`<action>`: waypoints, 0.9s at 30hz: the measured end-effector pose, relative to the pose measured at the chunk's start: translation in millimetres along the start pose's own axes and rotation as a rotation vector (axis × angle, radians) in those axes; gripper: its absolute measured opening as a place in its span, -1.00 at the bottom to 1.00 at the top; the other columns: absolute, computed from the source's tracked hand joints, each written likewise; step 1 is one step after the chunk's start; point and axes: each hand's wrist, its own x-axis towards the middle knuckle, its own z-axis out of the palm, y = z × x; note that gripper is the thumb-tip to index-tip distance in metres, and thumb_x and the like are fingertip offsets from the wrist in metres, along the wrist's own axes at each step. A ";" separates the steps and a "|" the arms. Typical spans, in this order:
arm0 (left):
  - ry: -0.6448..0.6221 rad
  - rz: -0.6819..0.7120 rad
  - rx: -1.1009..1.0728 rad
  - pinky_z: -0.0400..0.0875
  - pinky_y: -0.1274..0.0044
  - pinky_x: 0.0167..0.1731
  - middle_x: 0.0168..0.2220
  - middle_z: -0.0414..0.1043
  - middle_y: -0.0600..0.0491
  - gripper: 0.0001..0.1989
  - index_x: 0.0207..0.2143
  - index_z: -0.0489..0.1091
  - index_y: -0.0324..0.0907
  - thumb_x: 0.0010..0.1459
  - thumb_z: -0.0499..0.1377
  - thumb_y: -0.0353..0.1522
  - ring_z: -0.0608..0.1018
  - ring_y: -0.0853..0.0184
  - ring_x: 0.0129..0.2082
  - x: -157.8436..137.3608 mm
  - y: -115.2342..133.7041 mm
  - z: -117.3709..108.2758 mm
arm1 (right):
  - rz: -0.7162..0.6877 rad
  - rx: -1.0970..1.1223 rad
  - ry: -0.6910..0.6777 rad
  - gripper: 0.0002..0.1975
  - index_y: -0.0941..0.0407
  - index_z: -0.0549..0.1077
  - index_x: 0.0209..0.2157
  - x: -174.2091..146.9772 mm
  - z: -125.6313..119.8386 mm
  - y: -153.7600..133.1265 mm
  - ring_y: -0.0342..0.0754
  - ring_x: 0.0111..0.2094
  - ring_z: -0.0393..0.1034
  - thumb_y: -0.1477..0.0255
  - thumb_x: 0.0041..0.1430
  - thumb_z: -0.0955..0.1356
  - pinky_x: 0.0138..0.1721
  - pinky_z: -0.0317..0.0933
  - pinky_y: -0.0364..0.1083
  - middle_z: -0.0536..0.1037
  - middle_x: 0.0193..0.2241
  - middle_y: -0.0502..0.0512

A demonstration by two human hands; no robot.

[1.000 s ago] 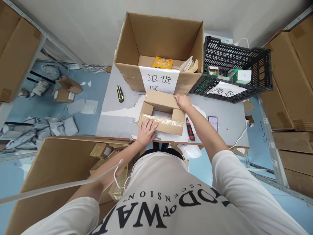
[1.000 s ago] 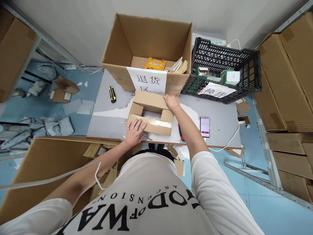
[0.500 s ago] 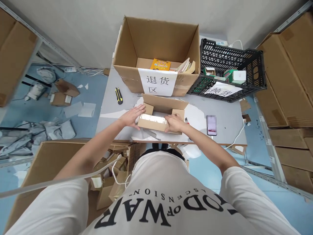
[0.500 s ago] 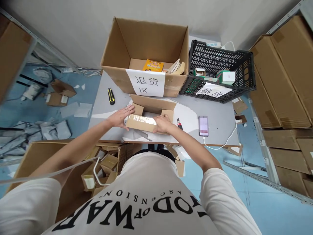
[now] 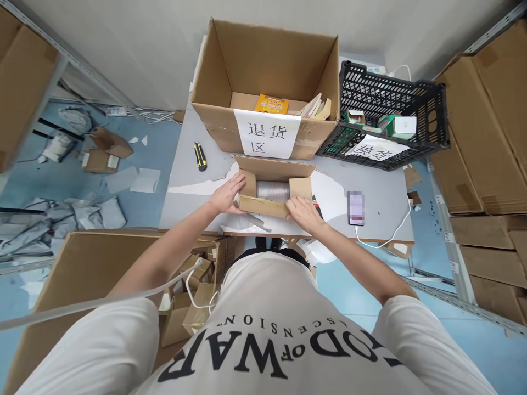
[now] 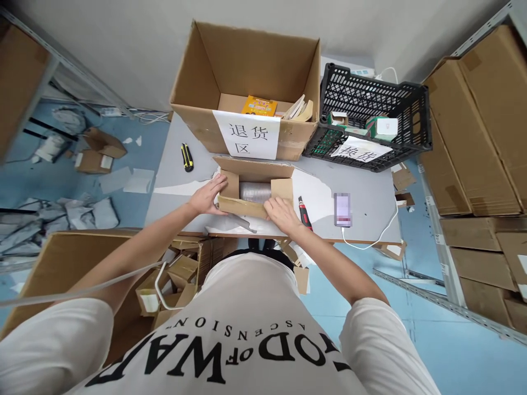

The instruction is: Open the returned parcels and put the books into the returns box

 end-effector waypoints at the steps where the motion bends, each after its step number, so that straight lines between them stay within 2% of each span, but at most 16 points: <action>1: -0.003 0.003 0.000 0.02 0.16 0.28 0.30 0.02 -0.35 0.13 0.26 0.07 -0.37 -0.20 0.25 0.16 0.02 -0.08 0.35 0.7 0.6 0.0 | -0.012 0.022 0.000 -0.76 0.15 0.31 -0.12 0.5 0.1 5.1 0.14 -0.11 0.33 0.36 0.21 0.34 -0.14 0.12 -0.01 0.49 -0.16 0.27; 4: -0.032 0.006 0.000 0.01 0.13 0.27 0.31 0.01 -0.36 0.15 0.27 0.06 -0.36 -0.23 0.25 0.17 0.02 -0.12 0.34 4.4 3.3 -0.1 | 0.033 0.099 -0.084 -0.46 0.17 0.28 -0.05 7.5 -4.0 27.5 0.16 -0.08 0.37 0.26 0.01 0.49 -0.13 0.16 -0.02 0.50 -0.12 0.26; 6: -0.049 -0.005 0.005 0.01 0.12 0.26 0.31 0.00 -0.36 0.17 0.27 0.07 -0.36 -0.25 0.25 0.18 0.01 -0.13 0.34 6.8 4.9 0.0 | 0.100 0.110 -0.197 -0.33 0.17 0.27 -0.05 13.5 -8.2 41.3 0.17 -0.09 0.40 0.31 -0.17 0.57 -0.18 0.18 -0.04 0.51 -0.11 0.26; 8: -0.052 -0.014 0.010 0.01 0.13 0.27 0.31 0.01 -0.36 0.18 0.26 0.07 -0.36 -0.26 0.24 0.20 0.01 -0.13 0.34 8.3 5.7 0.6 | 0.137 0.103 -0.313 -0.27 0.16 0.28 -0.07 17.4 -11.4 49.1 0.17 -0.13 0.43 0.38 -0.28 0.60 -0.24 0.19 -0.06 0.52 -0.13 0.24; 10: -0.042 -0.014 0.003 0.01 0.14 0.27 0.30 0.03 -0.36 0.18 0.26 0.07 -0.36 -0.27 0.24 0.20 0.02 -0.12 0.34 9.1 5.9 2.0 | 0.123 0.088 -0.372 -0.29 0.15 0.28 -0.07 17.5 -13.5 51.2 0.15 -0.18 0.45 0.40 -0.27 0.60 -0.30 0.19 -0.08 0.54 -0.18 0.22; 12: -0.026 -0.013 -0.015 0.02 0.15 0.27 0.30 0.04 -0.35 0.19 0.26 0.08 -0.36 -0.28 0.24 0.22 0.03 -0.12 0.34 10.4 6.0 4.8 | 0.125 0.018 -0.294 -0.42 0.16 0.27 -0.06 13.2 -15.8 50.7 0.14 -0.18 0.45 0.45 -0.10 0.53 -0.29 0.18 -0.07 0.54 -0.18 0.23; 14: -0.002 -0.020 -0.031 0.02 0.14 0.27 0.29 0.04 -0.36 0.20 0.26 0.08 -0.36 -0.29 0.24 0.23 0.02 -0.14 0.34 12.4 6.7 8.3 | 0.152 -0.099 -0.129 -0.64 0.17 0.28 -0.06 4.8 -18.1 50.5 0.13 -0.14 0.42 0.53 0.10 0.40 -0.24 0.17 -0.04 0.52 -0.15 0.28; 16: 0.013 -0.031 -0.038 0.03 0.13 0.27 0.30 0.03 -0.36 0.22 0.26 0.08 -0.36 -0.30 0.24 0.23 0.00 -0.15 0.34 14.5 7.9 11.9 | 0.145 -0.194 -0.004 -0.78 0.18 0.32 -0.09 -7.5 -17.8 50.7 0.13 -0.12 0.40 0.59 0.21 0.25 -0.20 0.15 0.00 0.52 -0.16 0.31; 19: -0.006 -0.038 -0.039 0.03 0.14 0.27 0.31 -0.01 -0.37 0.20 0.28 0.04 -0.37 -0.27 0.26 0.19 -0.02 -0.13 0.35 16.2 9.1 15.7 | 0.031 -0.210 0.055 -0.70 0.17 0.38 -0.08 -33.2 -2.3 46.5 0.10 -0.12 0.39 0.63 0.26 0.14 -0.15 0.15 0.02 0.54 -0.14 0.30; 21: -0.031 -0.041 -0.039 0.03 0.15 0.26 0.33 -0.05 -0.37 0.18 0.29 0.01 -0.37 -0.24 0.28 0.14 -0.05 -0.13 0.35 16.6 9.0 16.8 | -0.026 -0.166 0.097 -0.62 0.16 0.37 0.02 -52.1 20.1 38.8 0.10 0.01 0.35 0.63 0.26 0.12 -0.04 0.15 0.03 0.49 0.01 0.28; 23: -0.056 -0.041 -0.037 0.03 0.15 0.26 0.34 -0.11 -0.37 0.16 0.30 -0.03 -0.37 -0.21 0.29 0.10 -0.07 -0.13 0.36 17.2 8.4 15.4 | -0.033 -0.117 0.139 -0.53 0.16 0.30 0.15 -68.1 46.1 29.2 0.12 0.18 0.21 0.63 0.25 0.12 0.12 0.07 0.08 0.35 0.18 0.26; 25: -0.094 -0.042 -0.022 0.02 0.15 0.25 0.35 -0.17 -0.39 0.15 0.32 -0.07 -0.38 -0.17 0.28 0.05 -0.11 -0.12 0.37 17.7 8.2 9.2 | -0.024 -0.075 0.153 -0.47 0.20 0.23 0.23 -78.5 66.4 21.1 0.15 0.27 0.08 0.65 0.23 0.11 0.20 -0.01 0.14 0.24 0.26 0.27; 27: -0.167 -0.036 0.019 -0.03 0.14 0.26 0.37 -0.23 -0.39 0.13 0.33 -0.13 -0.39 -0.13 0.26 0.02 -0.13 -0.10 0.37 17.8 10.3 -3.3 | -0.025 -0.040 0.148 -0.45 0.24 0.21 0.24 -82.6 72.8 18.0 0.18 0.30 0.02 0.65 0.22 0.12 0.22 -0.02 0.17 0.20 0.28 0.29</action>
